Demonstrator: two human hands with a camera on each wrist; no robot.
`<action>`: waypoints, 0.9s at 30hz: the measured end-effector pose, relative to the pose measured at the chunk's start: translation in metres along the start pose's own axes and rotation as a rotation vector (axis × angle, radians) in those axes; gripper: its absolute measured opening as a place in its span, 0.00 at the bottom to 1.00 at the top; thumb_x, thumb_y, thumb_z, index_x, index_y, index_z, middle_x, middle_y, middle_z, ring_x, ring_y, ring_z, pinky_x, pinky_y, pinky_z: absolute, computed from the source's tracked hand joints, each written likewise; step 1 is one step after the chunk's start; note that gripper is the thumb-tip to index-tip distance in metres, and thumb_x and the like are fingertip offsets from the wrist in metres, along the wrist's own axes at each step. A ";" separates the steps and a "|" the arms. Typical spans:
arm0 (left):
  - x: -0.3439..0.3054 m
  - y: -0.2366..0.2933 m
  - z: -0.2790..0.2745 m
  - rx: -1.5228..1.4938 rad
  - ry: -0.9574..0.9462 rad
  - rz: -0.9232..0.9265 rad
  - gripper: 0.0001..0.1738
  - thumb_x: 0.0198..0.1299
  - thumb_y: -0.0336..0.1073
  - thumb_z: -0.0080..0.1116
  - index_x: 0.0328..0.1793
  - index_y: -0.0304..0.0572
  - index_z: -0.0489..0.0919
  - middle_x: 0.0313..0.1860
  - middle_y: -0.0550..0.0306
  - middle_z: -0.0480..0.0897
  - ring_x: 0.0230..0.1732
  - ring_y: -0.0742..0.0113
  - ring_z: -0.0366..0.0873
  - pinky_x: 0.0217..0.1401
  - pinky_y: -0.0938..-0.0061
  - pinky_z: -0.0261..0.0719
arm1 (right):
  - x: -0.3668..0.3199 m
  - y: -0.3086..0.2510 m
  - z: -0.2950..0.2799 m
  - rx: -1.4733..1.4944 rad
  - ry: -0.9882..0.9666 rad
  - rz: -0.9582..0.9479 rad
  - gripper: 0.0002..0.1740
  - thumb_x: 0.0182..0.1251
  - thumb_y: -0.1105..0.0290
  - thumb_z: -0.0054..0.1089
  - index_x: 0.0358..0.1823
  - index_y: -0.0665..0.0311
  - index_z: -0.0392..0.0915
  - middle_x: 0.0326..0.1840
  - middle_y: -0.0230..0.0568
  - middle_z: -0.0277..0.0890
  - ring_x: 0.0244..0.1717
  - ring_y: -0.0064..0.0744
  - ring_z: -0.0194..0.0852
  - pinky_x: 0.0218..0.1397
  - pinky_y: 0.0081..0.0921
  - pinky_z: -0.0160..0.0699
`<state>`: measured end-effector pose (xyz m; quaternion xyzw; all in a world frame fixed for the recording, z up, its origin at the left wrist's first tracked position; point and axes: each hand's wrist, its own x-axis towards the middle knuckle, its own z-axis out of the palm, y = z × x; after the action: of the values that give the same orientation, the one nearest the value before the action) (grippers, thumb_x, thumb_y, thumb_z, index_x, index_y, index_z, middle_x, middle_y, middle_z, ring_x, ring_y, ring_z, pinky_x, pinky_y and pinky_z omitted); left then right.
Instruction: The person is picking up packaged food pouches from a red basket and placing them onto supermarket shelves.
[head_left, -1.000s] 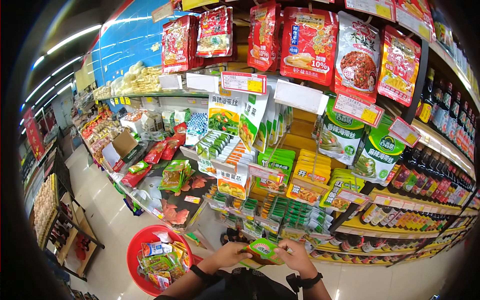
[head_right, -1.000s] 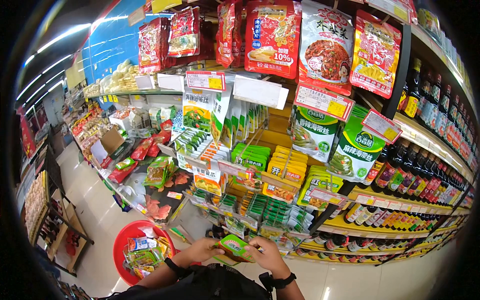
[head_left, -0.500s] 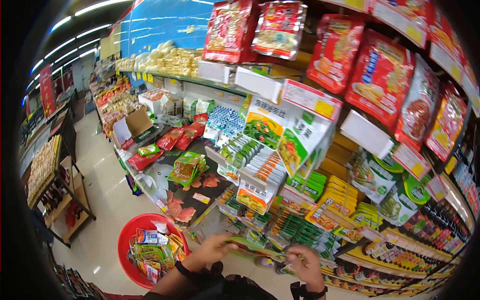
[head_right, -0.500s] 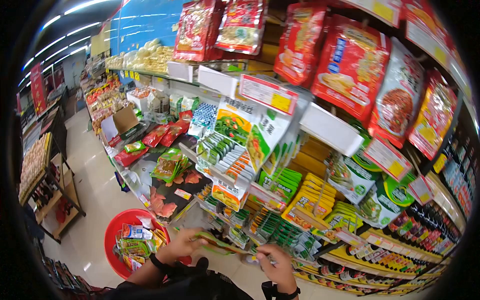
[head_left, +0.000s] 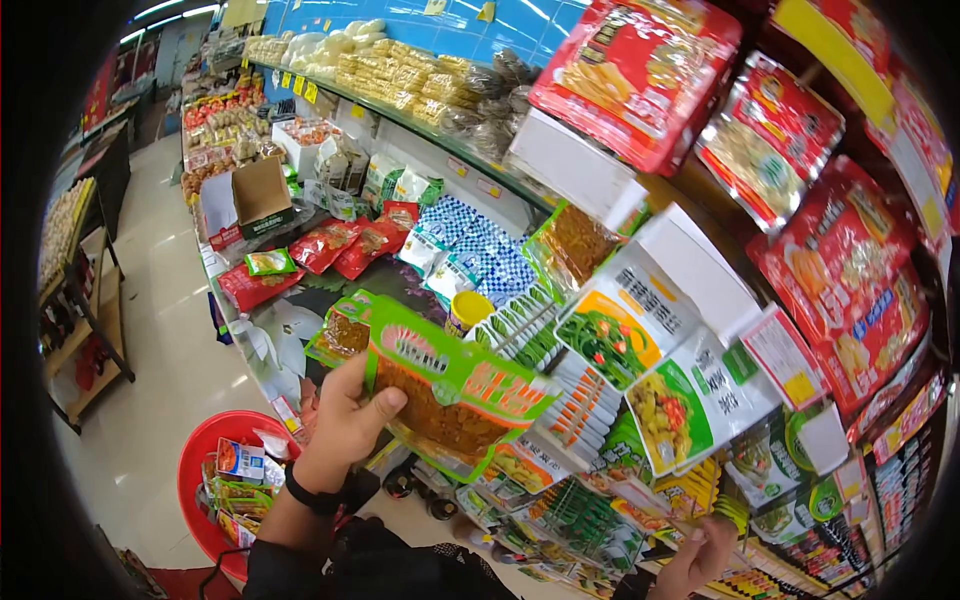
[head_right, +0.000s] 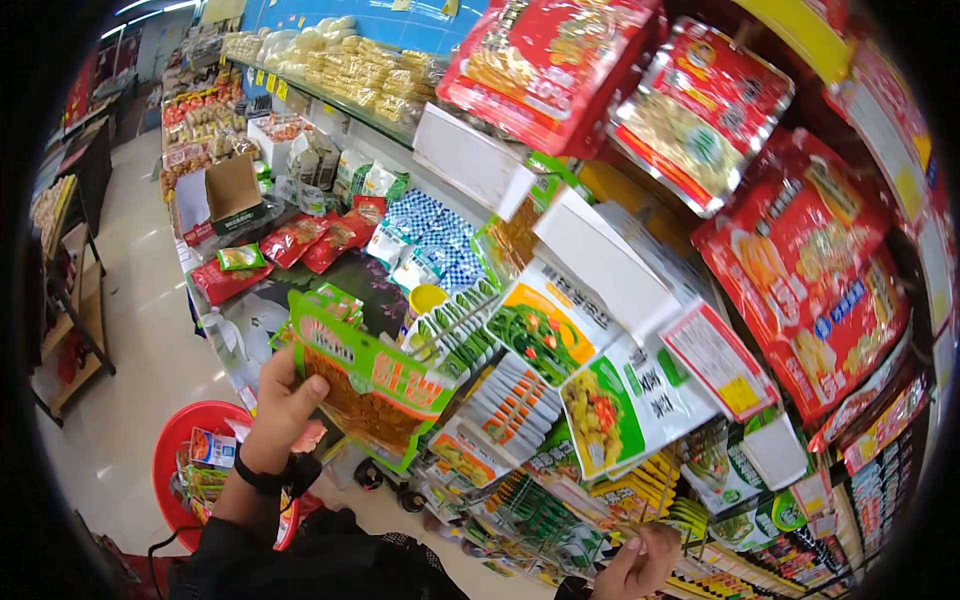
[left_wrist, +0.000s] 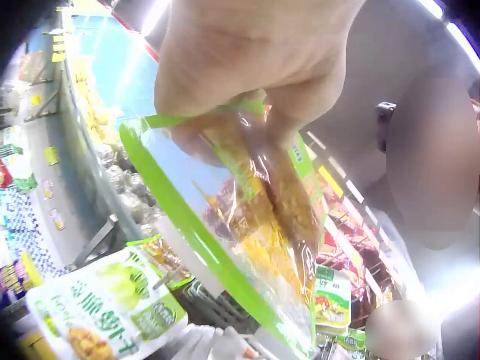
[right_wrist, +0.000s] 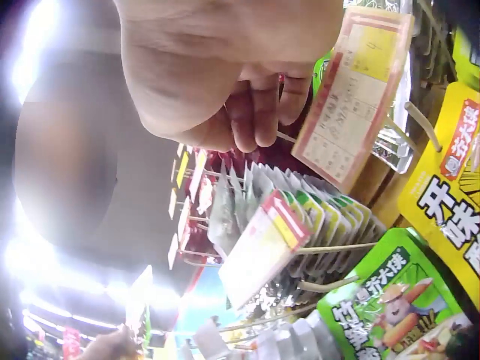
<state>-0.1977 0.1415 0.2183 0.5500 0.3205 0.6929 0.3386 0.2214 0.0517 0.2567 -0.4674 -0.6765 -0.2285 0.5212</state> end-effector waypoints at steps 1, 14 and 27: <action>0.015 0.007 0.002 -0.089 0.013 0.017 0.27 0.68 0.43 0.63 0.63 0.28 0.74 0.53 0.56 0.82 0.54 0.71 0.77 0.59 0.73 0.74 | 0.005 -0.004 0.006 -0.049 -0.026 0.022 0.08 0.70 0.73 0.59 0.44 0.71 0.79 0.39 0.51 0.78 0.37 0.44 0.72 0.41 0.38 0.70; 0.099 -0.029 -0.025 -0.298 -0.076 -0.002 0.19 0.67 0.34 0.62 0.60 0.31 0.77 0.51 0.59 0.82 0.50 0.75 0.78 0.55 0.76 0.76 | 0.015 -0.035 0.044 -0.310 -0.103 0.181 0.07 0.70 0.73 0.56 0.45 0.69 0.77 0.40 0.47 0.76 0.39 0.40 0.73 0.44 0.37 0.71; 0.127 -0.094 -0.022 -1.474 -0.697 -0.029 0.24 0.68 0.54 0.53 0.52 0.39 0.69 0.40 0.49 0.73 0.37 0.53 0.76 0.39 0.62 0.74 | 0.042 -0.076 0.091 0.086 -0.013 -0.049 0.06 0.69 0.74 0.51 0.38 0.70 0.74 0.36 0.43 0.70 0.39 0.37 0.68 0.45 0.34 0.69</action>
<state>-0.2293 0.2973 0.2064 0.3658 -0.3344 0.5103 0.7028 0.1093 0.1060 0.2767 -0.4295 -0.7003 -0.2086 0.5306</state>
